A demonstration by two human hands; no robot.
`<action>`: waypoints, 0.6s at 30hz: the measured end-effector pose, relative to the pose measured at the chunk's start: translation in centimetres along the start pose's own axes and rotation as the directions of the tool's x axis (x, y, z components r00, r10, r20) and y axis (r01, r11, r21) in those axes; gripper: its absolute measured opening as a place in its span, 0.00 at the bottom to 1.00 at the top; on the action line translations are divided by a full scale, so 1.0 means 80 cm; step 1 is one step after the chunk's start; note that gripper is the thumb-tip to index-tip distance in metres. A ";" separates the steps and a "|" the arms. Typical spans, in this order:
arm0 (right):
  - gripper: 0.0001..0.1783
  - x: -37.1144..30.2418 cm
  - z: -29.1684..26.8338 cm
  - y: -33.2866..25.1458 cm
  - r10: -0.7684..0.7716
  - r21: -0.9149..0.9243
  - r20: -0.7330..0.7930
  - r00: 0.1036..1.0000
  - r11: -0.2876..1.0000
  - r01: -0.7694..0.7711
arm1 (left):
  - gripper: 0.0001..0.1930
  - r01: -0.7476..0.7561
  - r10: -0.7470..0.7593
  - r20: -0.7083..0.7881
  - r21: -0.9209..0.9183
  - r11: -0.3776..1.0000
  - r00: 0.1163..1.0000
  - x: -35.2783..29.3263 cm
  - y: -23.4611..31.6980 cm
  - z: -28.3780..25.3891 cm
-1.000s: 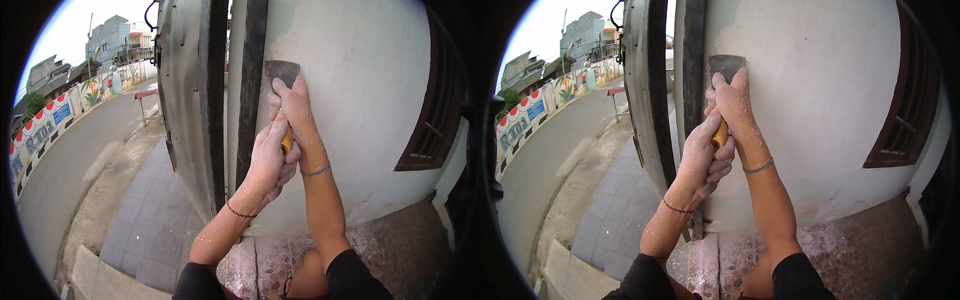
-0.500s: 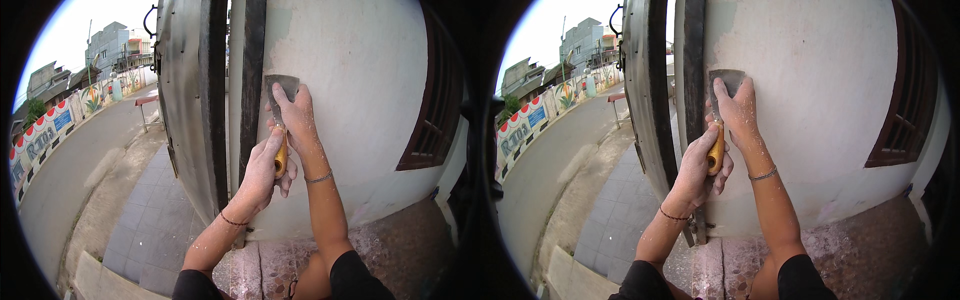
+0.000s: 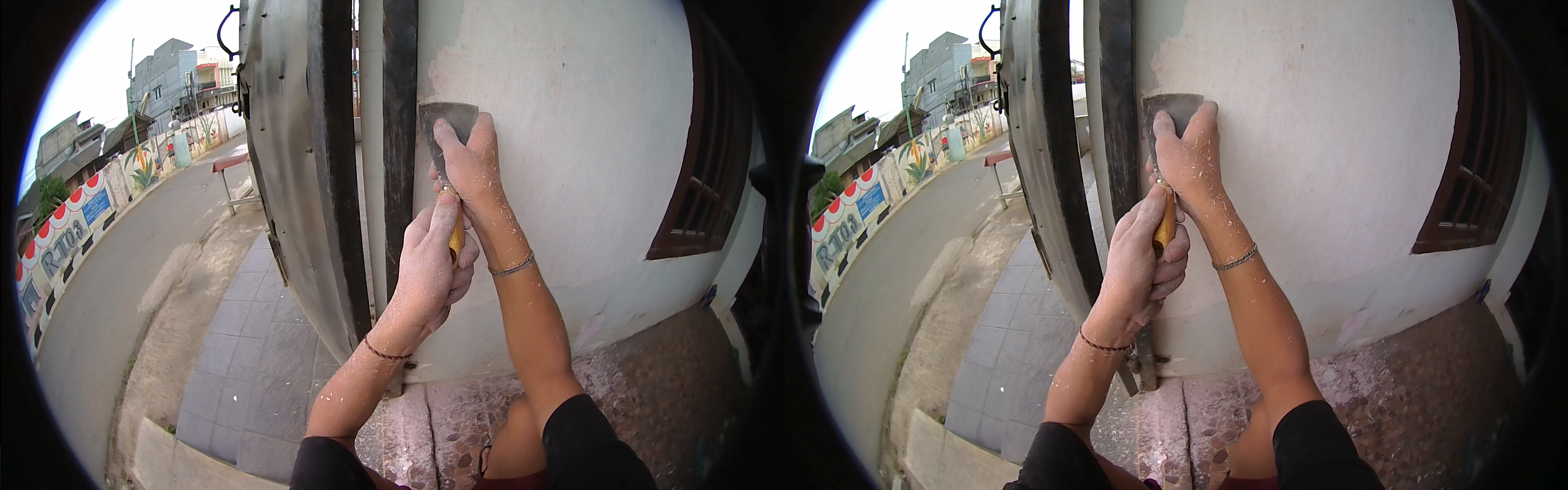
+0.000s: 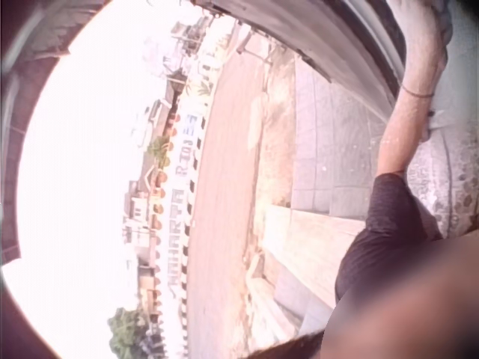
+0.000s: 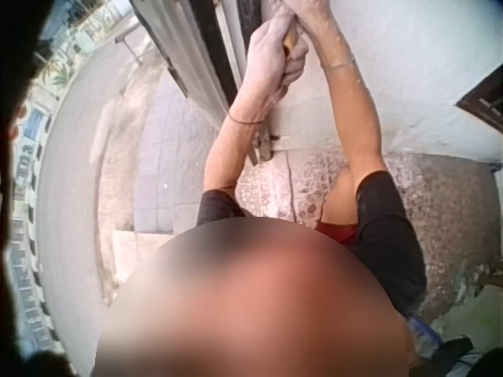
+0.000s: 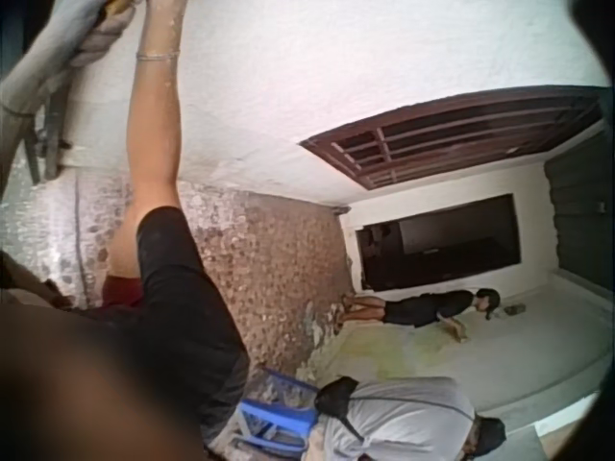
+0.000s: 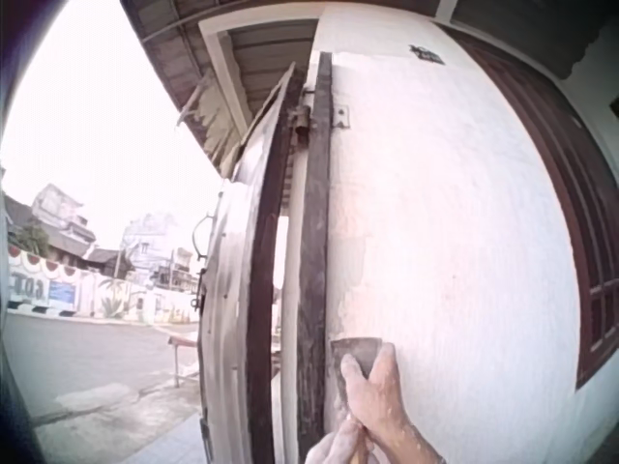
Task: The person uses a scraper to remove material from a white exterior wall near a gate. They repeatedly scrape the same area, occasionally pausing to wipe the surface with their hand. The task continues without a visible final state or destination for the removed material.
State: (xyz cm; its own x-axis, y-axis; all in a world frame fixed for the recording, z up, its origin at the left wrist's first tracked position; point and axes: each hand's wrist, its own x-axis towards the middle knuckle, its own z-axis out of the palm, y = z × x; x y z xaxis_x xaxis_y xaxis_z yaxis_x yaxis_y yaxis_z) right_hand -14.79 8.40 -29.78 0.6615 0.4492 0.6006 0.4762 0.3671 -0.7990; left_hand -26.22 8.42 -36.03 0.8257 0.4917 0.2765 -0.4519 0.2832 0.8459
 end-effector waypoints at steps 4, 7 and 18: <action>0.19 0.003 0.002 0.000 -0.016 0.011 -0.015 1.000 1.000 0.016 | 0.18 0.010 -0.010 -0.009 -0.006 1.000 1.000 0.002 0.003 0.000; 0.18 0.011 0.006 -0.003 -0.080 0.015 -0.030 0.996 0.997 0.080 | 0.18 -0.010 0.011 -0.017 0.025 1.000 1.000 0.011 0.009 -0.001; 0.18 0.010 0.010 -0.002 -0.052 0.071 -0.021 0.998 0.996 0.053 | 0.17 -0.023 0.023 -0.008 -0.019 1.000 1.000 0.008 0.011 -0.003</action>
State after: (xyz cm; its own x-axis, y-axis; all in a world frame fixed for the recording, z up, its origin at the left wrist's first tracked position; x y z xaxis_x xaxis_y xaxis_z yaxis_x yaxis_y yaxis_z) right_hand -14.79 9.35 -29.10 0.6478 0.4127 0.6403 0.4686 0.4469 -0.7621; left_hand -26.17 9.21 -35.23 0.8126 0.5042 0.2924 -0.4773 0.2877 0.8303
